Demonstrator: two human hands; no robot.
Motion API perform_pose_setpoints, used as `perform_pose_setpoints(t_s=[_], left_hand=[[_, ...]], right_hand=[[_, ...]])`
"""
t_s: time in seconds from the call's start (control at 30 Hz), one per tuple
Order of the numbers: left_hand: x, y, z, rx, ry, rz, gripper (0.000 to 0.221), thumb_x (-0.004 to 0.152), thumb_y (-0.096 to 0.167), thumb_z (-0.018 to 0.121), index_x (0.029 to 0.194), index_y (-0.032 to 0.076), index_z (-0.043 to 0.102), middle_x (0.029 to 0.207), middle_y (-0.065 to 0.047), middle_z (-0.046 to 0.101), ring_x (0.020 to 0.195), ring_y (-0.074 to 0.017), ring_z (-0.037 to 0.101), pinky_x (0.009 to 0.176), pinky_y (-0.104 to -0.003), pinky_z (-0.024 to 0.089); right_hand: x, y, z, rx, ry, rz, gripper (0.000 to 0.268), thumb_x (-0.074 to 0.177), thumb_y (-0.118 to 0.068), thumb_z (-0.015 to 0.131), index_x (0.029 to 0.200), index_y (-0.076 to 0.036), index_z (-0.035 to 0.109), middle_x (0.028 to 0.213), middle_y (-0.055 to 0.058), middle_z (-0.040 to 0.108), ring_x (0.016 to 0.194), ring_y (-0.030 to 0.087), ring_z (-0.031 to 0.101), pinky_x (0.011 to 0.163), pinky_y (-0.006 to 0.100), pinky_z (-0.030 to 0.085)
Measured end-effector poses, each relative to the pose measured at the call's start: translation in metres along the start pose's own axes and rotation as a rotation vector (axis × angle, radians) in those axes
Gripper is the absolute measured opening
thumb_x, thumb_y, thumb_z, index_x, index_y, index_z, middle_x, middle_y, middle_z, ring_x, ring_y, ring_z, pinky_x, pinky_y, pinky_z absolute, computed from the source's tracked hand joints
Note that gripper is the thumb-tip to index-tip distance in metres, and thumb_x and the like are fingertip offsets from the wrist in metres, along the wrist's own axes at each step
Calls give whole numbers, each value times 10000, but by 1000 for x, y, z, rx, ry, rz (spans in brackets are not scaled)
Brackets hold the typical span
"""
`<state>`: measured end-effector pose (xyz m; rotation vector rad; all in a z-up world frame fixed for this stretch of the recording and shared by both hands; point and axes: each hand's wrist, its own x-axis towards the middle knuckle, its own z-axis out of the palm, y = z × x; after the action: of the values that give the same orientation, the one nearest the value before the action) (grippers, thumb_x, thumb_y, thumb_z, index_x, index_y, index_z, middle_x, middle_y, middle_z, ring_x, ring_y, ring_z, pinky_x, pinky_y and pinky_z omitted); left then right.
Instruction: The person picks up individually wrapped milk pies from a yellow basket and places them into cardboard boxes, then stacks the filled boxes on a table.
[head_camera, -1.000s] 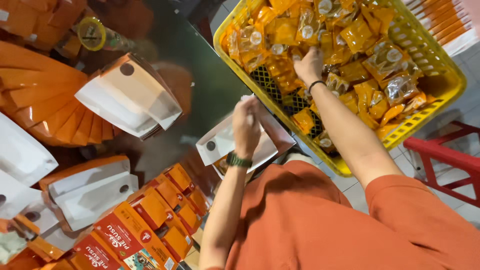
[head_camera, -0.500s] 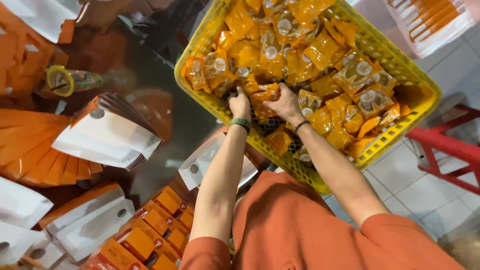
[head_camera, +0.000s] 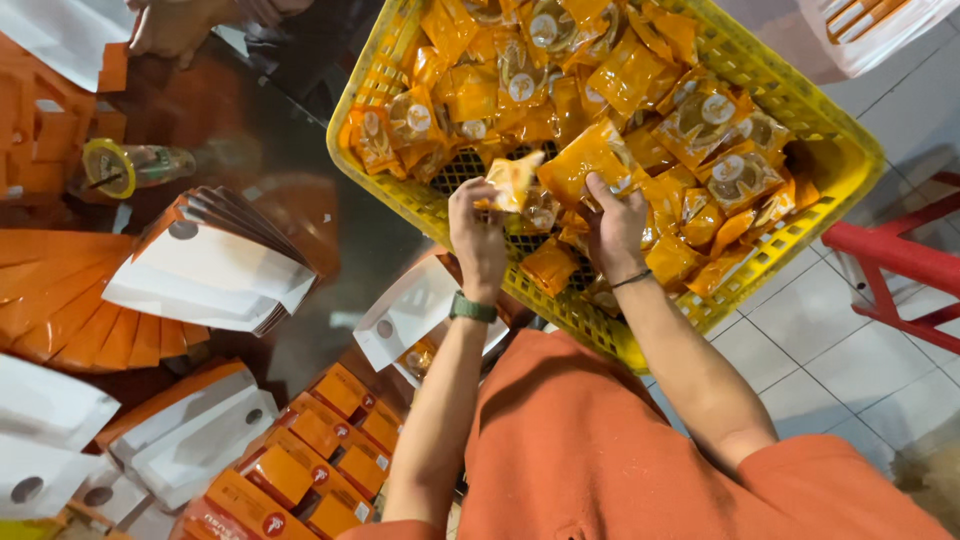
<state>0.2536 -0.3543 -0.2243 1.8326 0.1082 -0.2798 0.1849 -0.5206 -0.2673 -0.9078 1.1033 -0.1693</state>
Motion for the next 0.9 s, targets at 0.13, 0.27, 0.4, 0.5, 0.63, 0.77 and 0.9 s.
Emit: perform_pose_setpoints(t_s=[0.13, 0.27, 0.4, 0.5, 0.63, 0.77, 0.9], left_hand=[[-38, 25, -2, 177, -16, 377, 350, 912, -213, 575, 1004, 108, 680, 1398, -170, 453, 1224, -406, 620, 1008, -522, 553], [-67, 29, -12, 63, -121, 331, 433, 846, -119, 515, 1117, 166, 697, 1449, -176, 453, 1220, -394, 642, 987, -525, 561], [-82, 10, -24, -249, -99, 80, 370, 886, 42, 530, 1224, 70, 677, 1390, -267, 496, 1222, -363, 611, 987, -498, 520], [-97, 16, -31, -462, 90, -135, 600, 895, 99, 791, 1374, 36, 436, 1162, -160, 606, 1005, -177, 608, 868, -330, 508], [-116, -4, -45, -705, 73, -312, 504, 951, 175, 747, 1369, -13, 536, 1226, -174, 631, 1075, -231, 642, 904, -380, 560], [-134, 6, -71, -1012, 38, -734, 686, 966, 559, 624, 1375, 12, 552, 1219, -189, 681, 980, -290, 713, 851, -469, 607], [-154, -11, -100, -1226, -70, -545, 869, 988, 690, 479, 1547, 27, 430, 1516, -280, 483, 1304, -419, 573, 1058, -592, 467]], right_hand=[[-38, 7, 29, 268, 19, 44, 254, 967, -157, 740, 1170, -99, 599, 947, 1, 643, 824, 149, 686, 634, 256, 619], [-79, -2, 47, 233, 27, 6, 318, 901, -184, 811, 1115, -94, 594, 909, 16, 652, 770, 135, 680, 565, 286, 615], [-71, 46, 23, 235, 14, -125, 304, 881, -55, 824, 1124, -59, 640, 889, 5, 644, 775, 138, 679, 636, 283, 601], [-71, 56, 7, 104, -51, -258, 276, 861, -59, 859, 1071, -98, 684, 761, -18, 626, 639, 62, 629, 557, 226, 568], [-124, 1, 18, -29, -282, -702, 345, 919, -20, 793, 1198, -83, 600, 1075, 80, 624, 1038, 188, 610, 932, 410, 524], [-142, 2, 11, -372, -852, -1258, 267, 787, -160, 903, 1014, -69, 796, 1164, 191, 655, 1145, 430, 640, 1128, 576, 406], [-185, 4, 16, -669, -971, -1558, 183, 877, -187, 826, 1060, -178, 820, 1201, 83, 721, 1235, 363, 629, 1186, 537, 325]])
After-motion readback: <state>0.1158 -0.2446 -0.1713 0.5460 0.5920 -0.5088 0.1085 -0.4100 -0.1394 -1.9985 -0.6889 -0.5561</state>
